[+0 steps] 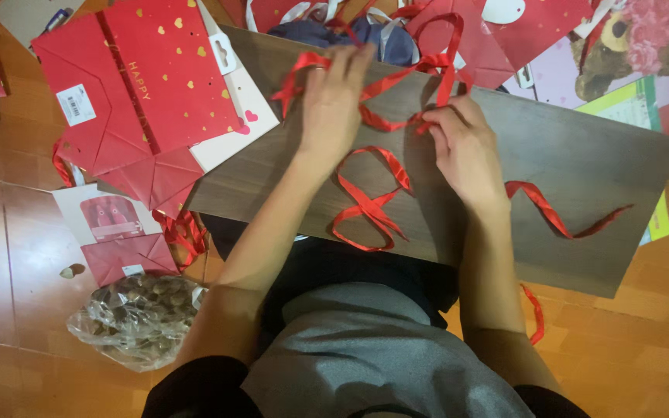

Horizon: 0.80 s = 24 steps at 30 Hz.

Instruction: The person ties red ribbons onto red Valentine's Day gift bags and envelopes, then gathers the ribbons into a bundle. They handle multiple bags and envelopes, threading ribbons through slots and tying them into bows.

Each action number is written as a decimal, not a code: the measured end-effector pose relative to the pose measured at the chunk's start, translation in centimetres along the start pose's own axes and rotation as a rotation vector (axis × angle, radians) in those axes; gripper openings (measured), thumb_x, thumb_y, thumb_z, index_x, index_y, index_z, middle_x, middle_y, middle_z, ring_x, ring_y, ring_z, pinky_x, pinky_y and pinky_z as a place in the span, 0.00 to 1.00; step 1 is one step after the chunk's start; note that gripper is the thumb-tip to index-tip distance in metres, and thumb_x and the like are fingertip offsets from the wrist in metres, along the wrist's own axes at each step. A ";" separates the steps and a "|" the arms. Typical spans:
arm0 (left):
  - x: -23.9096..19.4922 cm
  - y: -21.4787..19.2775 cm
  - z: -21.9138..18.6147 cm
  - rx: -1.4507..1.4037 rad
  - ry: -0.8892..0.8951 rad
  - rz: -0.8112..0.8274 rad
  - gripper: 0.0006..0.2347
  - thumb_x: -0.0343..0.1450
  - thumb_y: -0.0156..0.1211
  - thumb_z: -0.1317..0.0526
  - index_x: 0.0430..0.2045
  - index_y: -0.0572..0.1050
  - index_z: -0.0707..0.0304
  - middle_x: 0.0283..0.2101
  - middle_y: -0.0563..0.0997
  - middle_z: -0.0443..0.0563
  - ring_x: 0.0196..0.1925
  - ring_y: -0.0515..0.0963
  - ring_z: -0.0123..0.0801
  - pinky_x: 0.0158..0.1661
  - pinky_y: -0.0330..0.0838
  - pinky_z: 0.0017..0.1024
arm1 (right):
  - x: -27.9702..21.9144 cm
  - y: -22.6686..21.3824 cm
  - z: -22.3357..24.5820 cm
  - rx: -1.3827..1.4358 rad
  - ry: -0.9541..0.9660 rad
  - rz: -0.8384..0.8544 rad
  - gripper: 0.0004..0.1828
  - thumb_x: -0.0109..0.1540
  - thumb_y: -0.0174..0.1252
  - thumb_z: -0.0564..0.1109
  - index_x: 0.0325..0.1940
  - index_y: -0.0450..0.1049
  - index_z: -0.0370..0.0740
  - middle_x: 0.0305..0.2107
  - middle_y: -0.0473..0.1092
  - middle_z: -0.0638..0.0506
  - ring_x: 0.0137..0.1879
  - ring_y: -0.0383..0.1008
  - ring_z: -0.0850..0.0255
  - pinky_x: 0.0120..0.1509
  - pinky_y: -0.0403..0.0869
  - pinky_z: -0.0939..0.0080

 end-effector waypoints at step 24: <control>5.3 4.0 2.0 -2.246 -0.219 0.302 0.23 0.77 0.51 0.77 0.68 0.63 0.62 0.54 0.78 0.53 0.53 0.77 0.31 0.54 0.74 0.31 | 5.8 6.1 -5.1 1.379 0.361 -0.283 0.06 0.68 0.60 0.40 0.46 0.74 0.34 0.34 0.73 0.49 0.27 0.69 0.65 0.30 0.67 0.66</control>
Point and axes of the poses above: each hand's wrist, its own x-axis towards the middle knuckle, its own y-axis out of the palm, z = x × y, the point moved 2 cm from there along x, towards the middle knuckle
